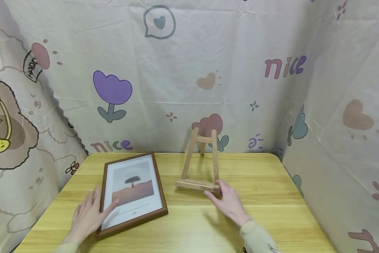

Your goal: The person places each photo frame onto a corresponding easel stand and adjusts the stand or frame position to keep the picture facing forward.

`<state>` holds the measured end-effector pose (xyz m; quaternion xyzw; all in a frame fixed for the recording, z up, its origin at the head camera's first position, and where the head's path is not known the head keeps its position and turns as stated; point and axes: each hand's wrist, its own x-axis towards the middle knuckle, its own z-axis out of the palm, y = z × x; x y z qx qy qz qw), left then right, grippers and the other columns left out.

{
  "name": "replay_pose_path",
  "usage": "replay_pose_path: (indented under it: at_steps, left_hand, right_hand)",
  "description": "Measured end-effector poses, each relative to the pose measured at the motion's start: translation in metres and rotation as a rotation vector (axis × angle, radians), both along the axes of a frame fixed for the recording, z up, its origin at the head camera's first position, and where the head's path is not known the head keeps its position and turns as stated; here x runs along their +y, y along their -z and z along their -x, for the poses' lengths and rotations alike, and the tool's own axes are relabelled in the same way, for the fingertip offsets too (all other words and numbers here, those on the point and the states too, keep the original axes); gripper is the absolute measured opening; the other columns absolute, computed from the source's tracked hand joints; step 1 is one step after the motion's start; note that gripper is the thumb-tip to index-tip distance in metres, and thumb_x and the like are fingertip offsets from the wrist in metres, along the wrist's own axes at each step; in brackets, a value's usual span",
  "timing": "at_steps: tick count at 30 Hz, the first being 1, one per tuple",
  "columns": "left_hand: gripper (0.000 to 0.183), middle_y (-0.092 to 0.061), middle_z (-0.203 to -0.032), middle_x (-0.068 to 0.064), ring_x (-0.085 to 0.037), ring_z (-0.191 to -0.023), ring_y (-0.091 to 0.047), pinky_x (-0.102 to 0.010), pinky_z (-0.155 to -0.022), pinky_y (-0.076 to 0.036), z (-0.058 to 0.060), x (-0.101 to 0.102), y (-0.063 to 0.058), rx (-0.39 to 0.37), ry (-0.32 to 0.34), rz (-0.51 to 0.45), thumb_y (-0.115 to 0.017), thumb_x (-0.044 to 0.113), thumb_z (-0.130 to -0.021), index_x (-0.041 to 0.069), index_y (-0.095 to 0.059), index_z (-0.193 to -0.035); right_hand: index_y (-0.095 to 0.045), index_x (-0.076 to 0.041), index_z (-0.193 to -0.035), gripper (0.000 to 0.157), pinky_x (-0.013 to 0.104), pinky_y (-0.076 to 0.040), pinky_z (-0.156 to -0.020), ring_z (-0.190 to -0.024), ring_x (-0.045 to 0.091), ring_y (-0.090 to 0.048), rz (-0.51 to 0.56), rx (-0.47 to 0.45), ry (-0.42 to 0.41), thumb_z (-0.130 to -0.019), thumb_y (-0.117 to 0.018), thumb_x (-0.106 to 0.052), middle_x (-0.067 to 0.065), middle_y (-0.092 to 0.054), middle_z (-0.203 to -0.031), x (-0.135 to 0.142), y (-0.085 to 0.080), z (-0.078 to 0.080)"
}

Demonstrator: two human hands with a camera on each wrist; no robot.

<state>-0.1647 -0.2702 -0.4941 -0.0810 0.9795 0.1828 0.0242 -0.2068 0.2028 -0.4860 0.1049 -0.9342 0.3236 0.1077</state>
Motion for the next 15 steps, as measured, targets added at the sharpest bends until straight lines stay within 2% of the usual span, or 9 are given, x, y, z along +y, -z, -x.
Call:
replay_pose_path:
  at_steps: [5, 15]
  left_hand:
    - [0.121, -0.015, -0.152, -0.05, -0.069, -0.135, -0.021, -0.075, -0.109, -0.025, -0.004, -0.001, 0.003, -0.034, -0.012, -0.015, -0.037, 0.082, -0.091, -0.01, 0.008, -0.156]
    - [0.129, -0.019, -0.145, -0.054, -0.069, -0.131, -0.024, -0.075, -0.106, -0.027, -0.008, -0.001, 0.013, -0.084, -0.039, -0.078, -0.047, 0.082, -0.086, -0.018, 0.001, -0.153]
  right_hand:
    - [-0.063, -0.007, -0.128, 0.056, 0.023, -0.049, -0.073, -0.077, 0.007, -0.057, 0.007, -0.019, -0.081, -0.089, -0.072, -0.045, 0.0, -0.067, -0.085, -0.023, -0.003, -0.005]
    - [-0.051, 0.001, -0.143, 0.073, 0.028, -0.054, -0.077, -0.087, 0.019, -0.064, 0.022, -0.115, -0.314, -0.091, -0.069, -0.048, 0.012, -0.069, -0.103, -0.063, 0.001, 0.001]
